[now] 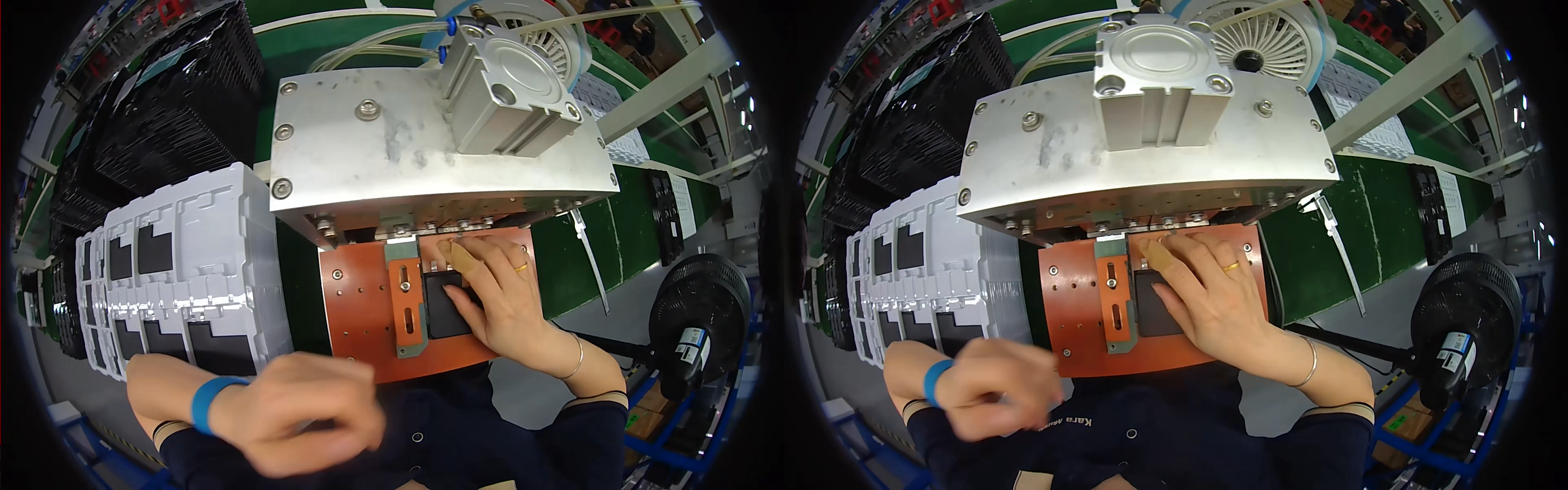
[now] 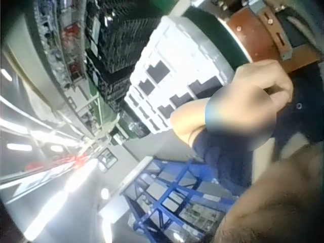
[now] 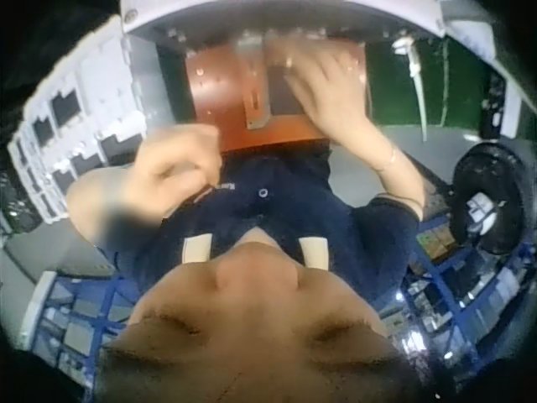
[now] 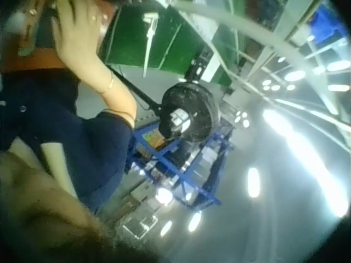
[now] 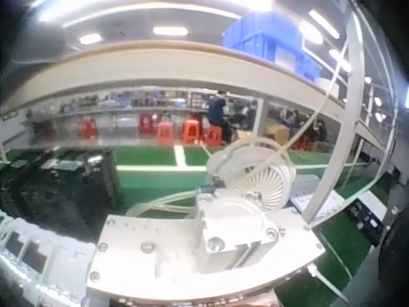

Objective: The person repeatedly picks up small black rectangular components from a white tray and places them into a metal press machine. They operate the press to process each component and then return it to the tray. The person also uses a caliper to measure one of the components during the process.

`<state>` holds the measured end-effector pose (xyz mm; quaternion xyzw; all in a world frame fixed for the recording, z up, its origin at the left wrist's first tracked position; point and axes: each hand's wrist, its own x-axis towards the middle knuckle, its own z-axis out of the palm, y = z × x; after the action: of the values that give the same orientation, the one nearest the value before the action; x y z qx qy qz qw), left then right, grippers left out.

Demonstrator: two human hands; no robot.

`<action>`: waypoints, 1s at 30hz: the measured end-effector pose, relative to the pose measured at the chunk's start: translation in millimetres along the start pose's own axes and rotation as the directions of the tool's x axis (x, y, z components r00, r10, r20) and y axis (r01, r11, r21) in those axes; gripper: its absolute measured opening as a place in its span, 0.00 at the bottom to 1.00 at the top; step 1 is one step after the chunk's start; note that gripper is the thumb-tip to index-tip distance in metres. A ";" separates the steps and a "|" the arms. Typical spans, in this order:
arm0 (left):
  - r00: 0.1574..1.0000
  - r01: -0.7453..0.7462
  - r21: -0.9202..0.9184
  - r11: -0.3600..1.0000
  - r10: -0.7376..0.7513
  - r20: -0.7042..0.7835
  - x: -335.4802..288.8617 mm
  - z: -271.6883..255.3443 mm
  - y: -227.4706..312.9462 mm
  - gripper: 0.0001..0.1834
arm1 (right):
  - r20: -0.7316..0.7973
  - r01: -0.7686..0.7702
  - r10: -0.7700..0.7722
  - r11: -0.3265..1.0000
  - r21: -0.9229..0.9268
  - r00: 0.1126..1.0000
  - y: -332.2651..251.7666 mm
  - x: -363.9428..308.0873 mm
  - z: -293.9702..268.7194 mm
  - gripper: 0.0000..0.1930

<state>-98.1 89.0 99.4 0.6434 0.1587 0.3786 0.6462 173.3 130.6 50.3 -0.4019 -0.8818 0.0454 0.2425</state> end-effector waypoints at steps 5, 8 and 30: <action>0.986 -0.006 0.478 0.879 -0.074 0.150 9.0 1.0 -51.4 0.20 | -0.006 0.100 -0.100 0.995 0.022 0.995 6.9 -4.9 6.6 0.17; 0.988 0.013 0.468 0.884 -0.084 0.132 13.7 -2.5 -54.0 0.23 | 0.020 0.114 -0.114 0.994 -0.002 0.993 7.8 -3.5 5.8 0.19; 0.977 -0.210 0.881 0.423 0.125 0.173 24.0 -13.5 -61.1 0.17 | 0.065 0.019 -0.038 0.964 0.265 0.997 36.4 -9.5 -12.1 0.17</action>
<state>-74.1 122.2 46.4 0.9142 0.2434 0.2733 0.1739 209.3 146.7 47.2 -0.3515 -0.8814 0.1728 0.2639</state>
